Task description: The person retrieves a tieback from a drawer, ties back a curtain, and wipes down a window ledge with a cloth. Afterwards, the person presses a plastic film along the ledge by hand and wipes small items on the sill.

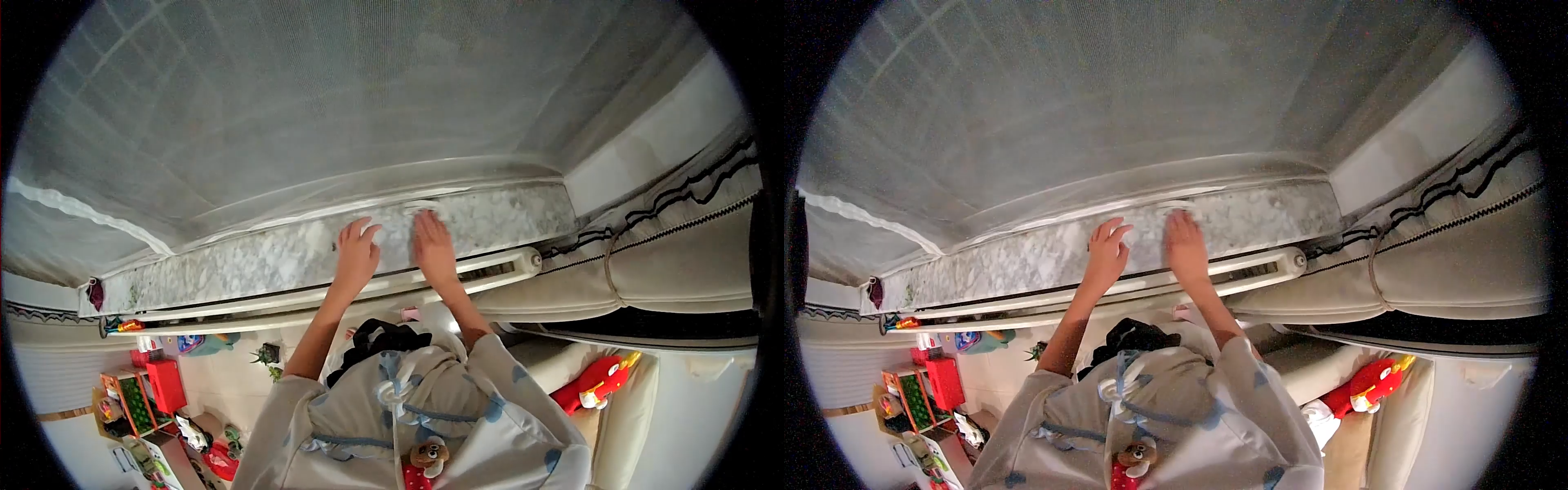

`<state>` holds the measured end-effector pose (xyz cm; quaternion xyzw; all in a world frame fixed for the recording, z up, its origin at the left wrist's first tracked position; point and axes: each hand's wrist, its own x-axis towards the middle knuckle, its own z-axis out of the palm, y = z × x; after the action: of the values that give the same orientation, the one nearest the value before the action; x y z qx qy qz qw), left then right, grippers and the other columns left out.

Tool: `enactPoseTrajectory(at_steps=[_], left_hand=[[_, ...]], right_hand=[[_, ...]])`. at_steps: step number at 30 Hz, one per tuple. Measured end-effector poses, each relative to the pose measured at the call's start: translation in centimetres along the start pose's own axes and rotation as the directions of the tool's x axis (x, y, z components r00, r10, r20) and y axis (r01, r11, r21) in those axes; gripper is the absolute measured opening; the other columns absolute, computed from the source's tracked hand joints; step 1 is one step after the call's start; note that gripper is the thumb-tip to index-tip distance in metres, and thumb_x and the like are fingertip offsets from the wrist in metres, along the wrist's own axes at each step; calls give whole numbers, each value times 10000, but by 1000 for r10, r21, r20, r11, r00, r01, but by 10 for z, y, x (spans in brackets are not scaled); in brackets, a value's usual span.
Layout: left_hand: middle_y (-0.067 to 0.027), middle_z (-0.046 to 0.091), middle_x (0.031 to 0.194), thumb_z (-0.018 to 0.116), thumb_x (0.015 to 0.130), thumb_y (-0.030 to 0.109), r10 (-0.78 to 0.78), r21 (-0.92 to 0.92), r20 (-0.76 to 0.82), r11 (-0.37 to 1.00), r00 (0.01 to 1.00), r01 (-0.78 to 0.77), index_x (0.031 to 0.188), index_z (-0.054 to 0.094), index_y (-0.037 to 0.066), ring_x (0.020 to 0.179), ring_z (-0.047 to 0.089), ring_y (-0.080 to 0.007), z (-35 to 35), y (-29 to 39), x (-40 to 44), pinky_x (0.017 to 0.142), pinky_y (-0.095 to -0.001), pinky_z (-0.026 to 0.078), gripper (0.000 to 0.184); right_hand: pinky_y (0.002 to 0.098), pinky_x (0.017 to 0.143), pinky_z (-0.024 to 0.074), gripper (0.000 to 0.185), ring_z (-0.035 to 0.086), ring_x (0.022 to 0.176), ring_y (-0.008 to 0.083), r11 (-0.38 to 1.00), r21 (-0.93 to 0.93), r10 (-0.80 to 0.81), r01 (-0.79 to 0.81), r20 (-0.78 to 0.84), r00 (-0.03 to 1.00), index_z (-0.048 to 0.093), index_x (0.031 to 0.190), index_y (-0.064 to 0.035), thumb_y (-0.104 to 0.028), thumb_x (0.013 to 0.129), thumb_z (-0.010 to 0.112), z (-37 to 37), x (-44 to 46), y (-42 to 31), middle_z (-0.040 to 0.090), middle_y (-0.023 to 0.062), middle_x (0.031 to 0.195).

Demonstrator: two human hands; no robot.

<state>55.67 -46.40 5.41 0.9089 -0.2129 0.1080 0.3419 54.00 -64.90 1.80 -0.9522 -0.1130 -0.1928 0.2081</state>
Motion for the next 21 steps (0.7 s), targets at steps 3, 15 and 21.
enactPoseTrajectory(at_steps=[3, 15, 21], left_hand=[[-104, 484, 1109, 489, 683, -24, -44, -138, 55, 989, 998, 51, 976, 562, 68, 1014, 442, -319, -9, 8, -8, 870, -424, 356, 315], [-117, 556, 958, 457, 684, -77, -122, -316, -36, 943, 992, 104, 887, 580, 26, 908, 493, -306, -14, 14, -29, 794, -380, 398, 259], [-110, 548, 959, 472, 666, -84, -72, -241, -66, 969, 995, 54, 882, 576, 33, 901, 491, -302, -16, 15, -29, 814, -382, 385, 268]], right_hand=[[426, 983, 280, 420, 350, 1195, 325, 949, -254, 165, -188, -109, 980, 426, 1210, -33, -129, 805, 480, -18, -17, 39, 399, 143, 1270], [430, 1029, 212, 446, 303, 1234, 338, 986, -34, 162, -162, -19, 987, 406, 1203, 58, -116, 794, 437, 23, 3, -9, 353, 220, 1297], [427, 996, 282, 438, 336, 1209, 343, 984, 157, -98, 87, 63, 993, 438, 1186, 42, -93, 772, 476, 24, 2, -69, 404, 210, 1257]])
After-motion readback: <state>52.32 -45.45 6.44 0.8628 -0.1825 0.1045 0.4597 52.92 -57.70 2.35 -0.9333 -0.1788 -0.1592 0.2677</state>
